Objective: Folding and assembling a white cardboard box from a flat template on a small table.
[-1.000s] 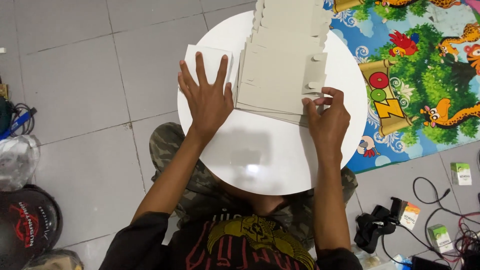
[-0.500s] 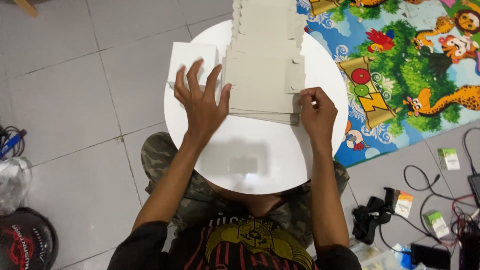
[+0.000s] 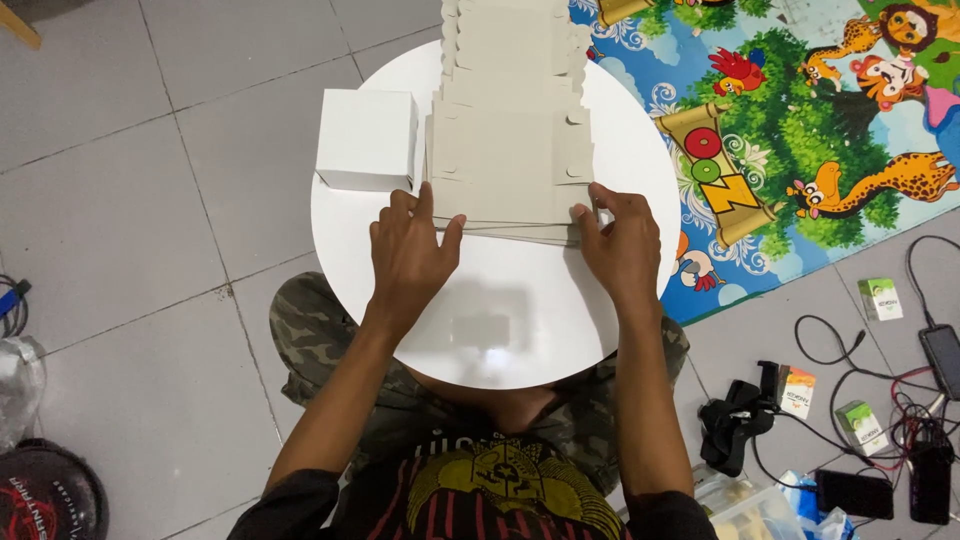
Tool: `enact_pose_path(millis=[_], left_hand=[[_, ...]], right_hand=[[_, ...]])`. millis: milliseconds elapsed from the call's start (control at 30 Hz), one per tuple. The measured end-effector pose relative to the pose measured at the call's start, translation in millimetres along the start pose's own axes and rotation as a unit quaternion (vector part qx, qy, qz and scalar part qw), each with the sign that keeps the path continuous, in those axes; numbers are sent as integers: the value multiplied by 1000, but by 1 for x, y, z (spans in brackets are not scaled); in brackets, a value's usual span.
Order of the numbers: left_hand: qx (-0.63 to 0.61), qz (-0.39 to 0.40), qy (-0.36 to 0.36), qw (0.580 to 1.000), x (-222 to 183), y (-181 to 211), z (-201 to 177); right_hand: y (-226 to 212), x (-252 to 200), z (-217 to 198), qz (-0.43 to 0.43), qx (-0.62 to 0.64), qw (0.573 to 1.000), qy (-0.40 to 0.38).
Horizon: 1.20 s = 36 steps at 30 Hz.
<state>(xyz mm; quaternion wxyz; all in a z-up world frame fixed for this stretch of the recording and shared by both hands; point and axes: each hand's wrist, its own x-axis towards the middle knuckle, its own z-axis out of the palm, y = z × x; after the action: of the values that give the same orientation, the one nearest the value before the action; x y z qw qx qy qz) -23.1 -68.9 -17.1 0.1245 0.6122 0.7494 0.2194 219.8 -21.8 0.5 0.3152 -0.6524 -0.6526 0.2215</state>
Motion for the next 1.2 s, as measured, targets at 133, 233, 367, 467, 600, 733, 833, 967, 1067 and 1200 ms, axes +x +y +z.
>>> enact_pose_path(millis=[133, 233, 367, 467, 600, 733, 833, 967, 1067, 1200], left_hand=[[-5, 24, 22, 999, -4, 3, -1], [6, 52, 46, 998, -8, 6, -3], [16, 69, 66, 995, -4, 5, 0], [13, 74, 71, 995, -5, 8, -3], [51, 124, 119, 984, -11, 11, 6], [63, 156, 153, 974, -12, 9, 9], [17, 172, 184, 968, -11, 7, 8], [-85, 194, 181, 960, -13, 11, 13], [-86, 189, 160, 965, -20, 15, 9], [-23, 197, 87, 976, -34, 21, -9]], right_hand=[[2, -3, 5, -1, -2, 1000, 8], [3, -5, 8, 3, 11, 1000, 15], [6, -3, 11, 4, 33, 999, 20], [1, -4, 8, -3, 54, 998, 20], [-9, -6, 6, -17, 86, 996, 12], [-6, -2, 9, 14, 111, 994, -13], [-5, -3, 11, 23, 116, 992, -44], [-24, -14, 4, 6, 126, 990, -55], [-25, -22, -2, -9, 123, 990, -67], [-22, -32, -20, -25, 100, 987, -122]])
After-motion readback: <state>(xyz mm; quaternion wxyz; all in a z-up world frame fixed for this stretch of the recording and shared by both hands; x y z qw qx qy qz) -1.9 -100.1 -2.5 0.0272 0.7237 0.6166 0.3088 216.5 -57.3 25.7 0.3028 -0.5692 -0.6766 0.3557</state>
